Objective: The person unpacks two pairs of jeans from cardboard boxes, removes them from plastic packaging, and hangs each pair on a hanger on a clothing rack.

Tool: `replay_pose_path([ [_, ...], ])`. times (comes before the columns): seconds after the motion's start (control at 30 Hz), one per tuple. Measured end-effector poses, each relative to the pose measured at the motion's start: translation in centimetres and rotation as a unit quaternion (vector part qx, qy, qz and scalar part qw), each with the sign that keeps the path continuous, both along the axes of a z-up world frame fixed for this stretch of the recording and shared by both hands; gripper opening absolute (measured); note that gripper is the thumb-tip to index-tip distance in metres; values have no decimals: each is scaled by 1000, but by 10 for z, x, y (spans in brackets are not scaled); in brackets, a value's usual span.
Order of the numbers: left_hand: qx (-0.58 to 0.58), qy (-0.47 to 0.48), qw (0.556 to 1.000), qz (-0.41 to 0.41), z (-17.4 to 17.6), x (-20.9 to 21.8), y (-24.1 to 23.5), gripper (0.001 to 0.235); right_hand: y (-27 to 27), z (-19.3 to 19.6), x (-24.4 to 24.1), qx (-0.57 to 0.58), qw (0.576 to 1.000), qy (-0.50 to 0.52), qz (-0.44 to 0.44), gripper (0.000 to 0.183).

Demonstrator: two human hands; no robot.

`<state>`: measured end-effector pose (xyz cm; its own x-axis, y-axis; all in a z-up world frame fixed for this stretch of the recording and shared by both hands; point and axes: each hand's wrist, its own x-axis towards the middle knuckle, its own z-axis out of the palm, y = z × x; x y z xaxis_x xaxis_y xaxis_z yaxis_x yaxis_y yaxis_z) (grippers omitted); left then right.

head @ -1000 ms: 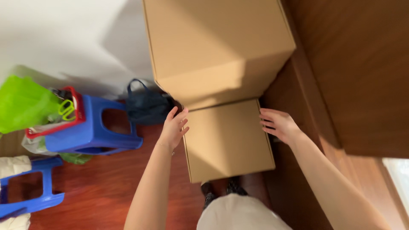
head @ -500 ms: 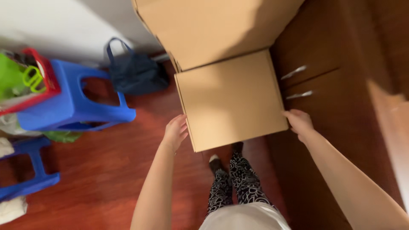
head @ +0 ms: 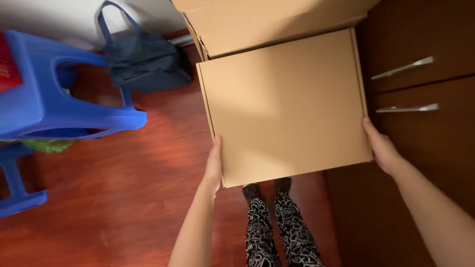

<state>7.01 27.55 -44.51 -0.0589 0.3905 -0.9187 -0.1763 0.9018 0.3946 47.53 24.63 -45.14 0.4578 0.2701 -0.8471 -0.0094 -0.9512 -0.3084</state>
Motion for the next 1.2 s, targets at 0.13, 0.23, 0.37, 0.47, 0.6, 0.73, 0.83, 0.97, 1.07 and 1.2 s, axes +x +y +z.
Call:
replay_pose_path([
  [0.13,-80,-65,993,55,3,4,2,93,12,17,-25,3,991,100,-90,94],
  [0.23,-66,-49,994,71,4,-3,1,84,15,36,-38,2,993,89,-75,97],
  [0.37,-61,5,996,58,44,5,11,88,23,58,-35,-9,993,90,-70,96],
  [0.47,-60,24,993,95,64,8,2,84,25,94,-40,-44,998,54,-9,97],
  [0.6,-69,40,984,159,80,5,-10,74,4,78,-8,58,994,-28,92,94],
  [0.73,-56,59,982,171,115,-9,-32,83,-17,86,-1,130,985,-45,103,77],
  [0.83,-47,52,981,183,162,-21,-48,73,-21,152,-31,61,989,-55,122,117],
  [0.97,-3,29,985,170,224,-40,-60,67,-38,211,-48,104,987,-69,104,110],
  [1.07,31,15,987,159,255,-53,-69,64,-58,259,-59,127,983,-92,99,114],
  [1.2,45,8,996,77,325,-71,-92,75,-109,330,-87,165,979,-93,70,77],
])
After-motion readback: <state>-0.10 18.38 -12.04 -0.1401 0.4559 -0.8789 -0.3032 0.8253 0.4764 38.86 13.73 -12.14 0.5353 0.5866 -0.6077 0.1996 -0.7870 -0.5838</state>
